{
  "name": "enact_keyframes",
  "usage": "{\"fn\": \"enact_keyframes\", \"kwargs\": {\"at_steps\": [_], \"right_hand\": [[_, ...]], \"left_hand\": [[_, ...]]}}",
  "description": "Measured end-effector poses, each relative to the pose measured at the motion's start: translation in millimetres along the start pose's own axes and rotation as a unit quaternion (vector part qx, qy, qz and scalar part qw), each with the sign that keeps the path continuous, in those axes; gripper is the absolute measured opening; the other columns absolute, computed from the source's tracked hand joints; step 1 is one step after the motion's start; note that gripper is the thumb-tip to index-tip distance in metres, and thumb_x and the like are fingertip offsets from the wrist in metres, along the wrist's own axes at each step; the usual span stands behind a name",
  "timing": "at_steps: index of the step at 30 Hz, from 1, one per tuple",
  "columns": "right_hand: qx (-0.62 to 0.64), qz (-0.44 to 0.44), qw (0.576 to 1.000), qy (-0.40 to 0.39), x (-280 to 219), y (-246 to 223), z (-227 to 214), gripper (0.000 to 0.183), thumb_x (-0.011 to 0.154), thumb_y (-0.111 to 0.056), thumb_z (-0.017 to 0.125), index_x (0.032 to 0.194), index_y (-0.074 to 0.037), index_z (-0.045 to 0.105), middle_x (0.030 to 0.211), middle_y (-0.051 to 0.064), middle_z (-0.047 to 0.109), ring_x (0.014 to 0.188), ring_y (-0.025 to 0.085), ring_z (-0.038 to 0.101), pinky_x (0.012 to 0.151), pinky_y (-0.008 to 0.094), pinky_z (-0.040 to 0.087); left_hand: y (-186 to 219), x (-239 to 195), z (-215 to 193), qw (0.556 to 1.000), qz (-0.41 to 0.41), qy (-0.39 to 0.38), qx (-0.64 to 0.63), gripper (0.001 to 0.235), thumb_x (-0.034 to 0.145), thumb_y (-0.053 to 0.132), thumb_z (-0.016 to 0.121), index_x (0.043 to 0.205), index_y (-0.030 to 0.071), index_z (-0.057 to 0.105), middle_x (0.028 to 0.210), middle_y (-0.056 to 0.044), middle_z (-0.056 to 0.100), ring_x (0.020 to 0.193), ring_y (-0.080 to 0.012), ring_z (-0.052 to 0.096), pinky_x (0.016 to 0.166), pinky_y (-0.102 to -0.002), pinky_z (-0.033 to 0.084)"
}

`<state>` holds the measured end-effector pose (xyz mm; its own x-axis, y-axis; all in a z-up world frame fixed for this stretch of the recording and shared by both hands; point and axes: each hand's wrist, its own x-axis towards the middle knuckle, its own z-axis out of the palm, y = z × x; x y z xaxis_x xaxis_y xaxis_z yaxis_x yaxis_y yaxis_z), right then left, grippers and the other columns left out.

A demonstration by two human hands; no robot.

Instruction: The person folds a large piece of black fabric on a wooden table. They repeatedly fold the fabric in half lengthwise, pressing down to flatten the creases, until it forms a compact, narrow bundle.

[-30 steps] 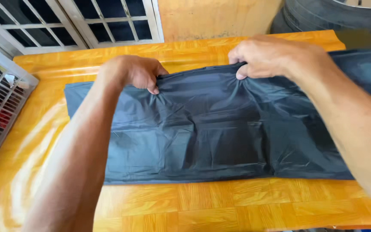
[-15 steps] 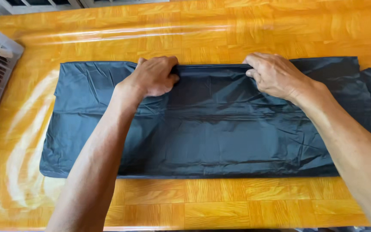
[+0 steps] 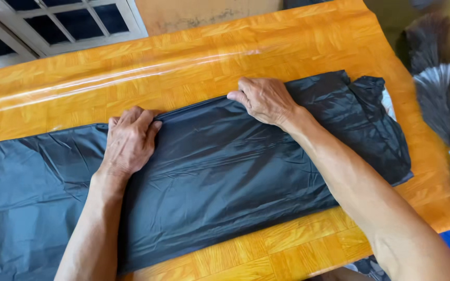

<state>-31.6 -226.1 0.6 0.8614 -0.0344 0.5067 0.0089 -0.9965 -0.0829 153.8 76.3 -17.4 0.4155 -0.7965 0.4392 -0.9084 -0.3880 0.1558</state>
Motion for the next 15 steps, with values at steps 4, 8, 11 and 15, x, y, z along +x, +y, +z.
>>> {"fn": "enact_keyframes", "kwargs": {"at_steps": [4, 8, 11, 15], "right_hand": [[-0.021, 0.035, 0.999, -0.011, 0, 7, 4, 0.048, 0.108, -0.057, 0.05, 0.086, -0.015, 0.052, 0.069, 0.011, 0.061, 0.074, 0.036, 0.068, 0.067, 0.048, 0.052], [-0.061, 0.021, 0.998, -0.011, 1, 11, 15, 0.049, 0.106, -0.06, 0.052, 0.089, -0.014, 0.054, 0.075, 0.009, 0.06, 0.079, 0.032, 0.068, 0.071, 0.047, 0.05], [-0.09, -0.021, 0.993, -0.079, 15, -18, 6, 0.059, 0.1, -0.07, 0.052, 0.105, -0.012, 0.062, 0.093, 0.01, 0.061, 0.092, 0.033, 0.065, 0.079, 0.049, 0.048], [0.013, -0.026, 0.986, -0.162, 51, -76, 22, 0.052, 0.105, -0.059, 0.047, 0.116, -0.011, 0.063, 0.1, 0.014, 0.066, 0.101, 0.037, 0.068, 0.083, 0.053, 0.05]], "left_hand": [[3, 1, 0, 0.999, 0.009, 0.035, -0.022, 0.019, 0.106, 0.035, 0.062, 0.117, 0.021, 0.07, 0.092, -0.001, 0.056, 0.1, -0.0237, 0.062, 0.088, -0.038, 0.042], [1, 1, -1, 0.999, 0.013, 0.04, -0.018, 0.016, 0.101, 0.031, 0.066, 0.113, 0.023, 0.073, 0.09, -0.002, 0.057, 0.096, -0.025, 0.064, 0.083, -0.04, 0.044], [8, 4, -7, 0.997, 0.018, 0.055, -0.041, 0.013, 0.1, 0.03, 0.066, 0.108, 0.022, 0.072, 0.088, -0.004, 0.058, 0.094, -0.0272, 0.065, 0.082, -0.043, 0.044], [7, 3, -1, 0.997, 0.014, 0.065, -0.035, 0.013, 0.099, 0.029, 0.067, 0.108, 0.021, 0.071, 0.089, -0.004, 0.059, 0.095, -0.0276, 0.065, 0.083, -0.042, 0.044]]}}
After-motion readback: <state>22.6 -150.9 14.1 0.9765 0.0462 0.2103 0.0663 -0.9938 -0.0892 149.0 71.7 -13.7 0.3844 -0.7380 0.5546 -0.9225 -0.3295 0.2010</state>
